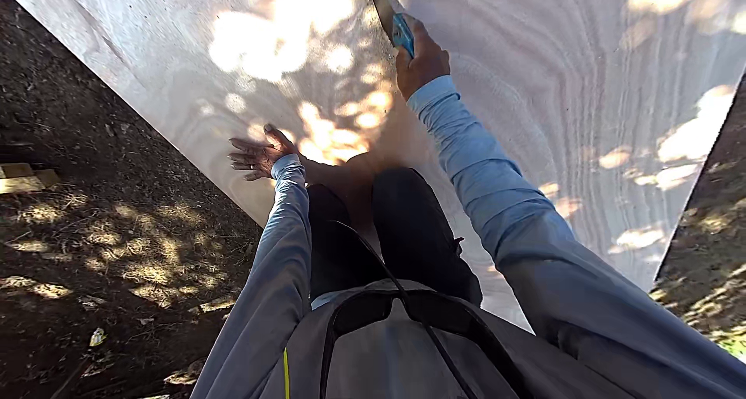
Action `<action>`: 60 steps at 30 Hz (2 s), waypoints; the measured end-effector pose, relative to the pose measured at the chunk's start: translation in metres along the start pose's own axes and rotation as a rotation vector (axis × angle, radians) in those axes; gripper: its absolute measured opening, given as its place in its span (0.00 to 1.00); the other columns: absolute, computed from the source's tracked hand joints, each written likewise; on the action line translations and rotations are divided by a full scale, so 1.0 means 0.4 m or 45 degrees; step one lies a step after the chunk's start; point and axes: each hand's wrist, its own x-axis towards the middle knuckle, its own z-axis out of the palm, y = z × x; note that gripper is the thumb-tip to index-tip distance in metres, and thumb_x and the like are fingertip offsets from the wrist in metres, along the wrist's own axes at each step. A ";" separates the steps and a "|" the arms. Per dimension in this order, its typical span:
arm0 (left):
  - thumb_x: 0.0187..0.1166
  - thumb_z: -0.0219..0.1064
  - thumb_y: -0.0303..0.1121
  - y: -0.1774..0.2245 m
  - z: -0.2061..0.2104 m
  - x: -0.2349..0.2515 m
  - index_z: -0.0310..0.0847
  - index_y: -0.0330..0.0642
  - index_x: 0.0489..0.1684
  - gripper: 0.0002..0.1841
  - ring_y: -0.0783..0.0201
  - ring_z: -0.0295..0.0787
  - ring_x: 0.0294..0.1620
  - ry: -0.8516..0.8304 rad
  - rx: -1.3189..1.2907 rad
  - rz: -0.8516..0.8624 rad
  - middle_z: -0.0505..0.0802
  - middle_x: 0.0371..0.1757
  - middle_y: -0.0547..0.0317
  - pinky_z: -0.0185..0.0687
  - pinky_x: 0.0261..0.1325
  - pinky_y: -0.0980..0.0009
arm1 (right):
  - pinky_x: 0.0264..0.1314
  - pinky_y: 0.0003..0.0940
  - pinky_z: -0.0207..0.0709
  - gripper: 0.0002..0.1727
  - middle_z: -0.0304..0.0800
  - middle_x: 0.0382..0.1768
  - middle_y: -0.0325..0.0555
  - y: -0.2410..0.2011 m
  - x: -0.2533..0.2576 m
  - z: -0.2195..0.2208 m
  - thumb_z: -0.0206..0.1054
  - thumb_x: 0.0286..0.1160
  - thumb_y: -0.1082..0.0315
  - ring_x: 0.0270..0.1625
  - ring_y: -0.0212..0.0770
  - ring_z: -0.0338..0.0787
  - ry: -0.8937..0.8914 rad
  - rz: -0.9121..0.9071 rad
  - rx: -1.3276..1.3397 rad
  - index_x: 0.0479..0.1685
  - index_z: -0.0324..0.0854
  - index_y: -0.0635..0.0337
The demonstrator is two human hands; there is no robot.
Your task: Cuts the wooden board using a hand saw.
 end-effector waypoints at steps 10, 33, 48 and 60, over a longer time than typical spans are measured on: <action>0.70 0.36 0.82 -0.005 0.001 -0.007 0.35 0.62 0.98 0.54 0.42 0.39 0.97 -0.007 0.043 0.019 0.51 0.96 0.46 0.34 0.85 0.25 | 0.32 0.60 0.86 0.29 0.94 0.36 0.55 0.308 -0.557 -0.068 0.58 0.89 0.53 0.28 0.54 0.92 0.087 0.075 -0.010 0.89 0.67 0.38; 0.68 0.37 0.82 0.005 0.008 -0.003 0.37 0.62 0.98 0.55 0.43 0.39 0.97 0.013 -0.021 0.004 0.53 0.96 0.46 0.31 0.84 0.23 | 0.44 0.65 0.85 0.28 0.95 0.52 0.60 0.195 -0.331 -0.017 0.58 0.88 0.60 0.42 0.62 0.96 0.111 0.014 0.004 0.88 0.69 0.47; 0.69 0.39 0.82 -0.006 0.002 -0.005 0.37 0.61 0.98 0.55 0.42 0.40 0.97 -0.001 0.010 0.016 0.52 0.96 0.45 0.33 0.85 0.24 | 0.34 0.63 0.86 0.29 0.94 0.39 0.57 0.293 -0.554 -0.067 0.58 0.89 0.53 0.30 0.56 0.93 0.072 0.085 -0.004 0.89 0.67 0.39; 0.68 0.37 0.83 -0.015 0.000 -0.021 0.38 0.62 0.98 0.55 0.43 0.40 0.97 0.023 -0.012 0.010 0.53 0.96 0.47 0.32 0.85 0.24 | 0.68 0.60 0.80 0.30 0.89 0.70 0.48 0.026 -0.033 0.014 0.55 0.89 0.59 0.66 0.56 0.91 0.014 0.057 -0.023 0.91 0.63 0.35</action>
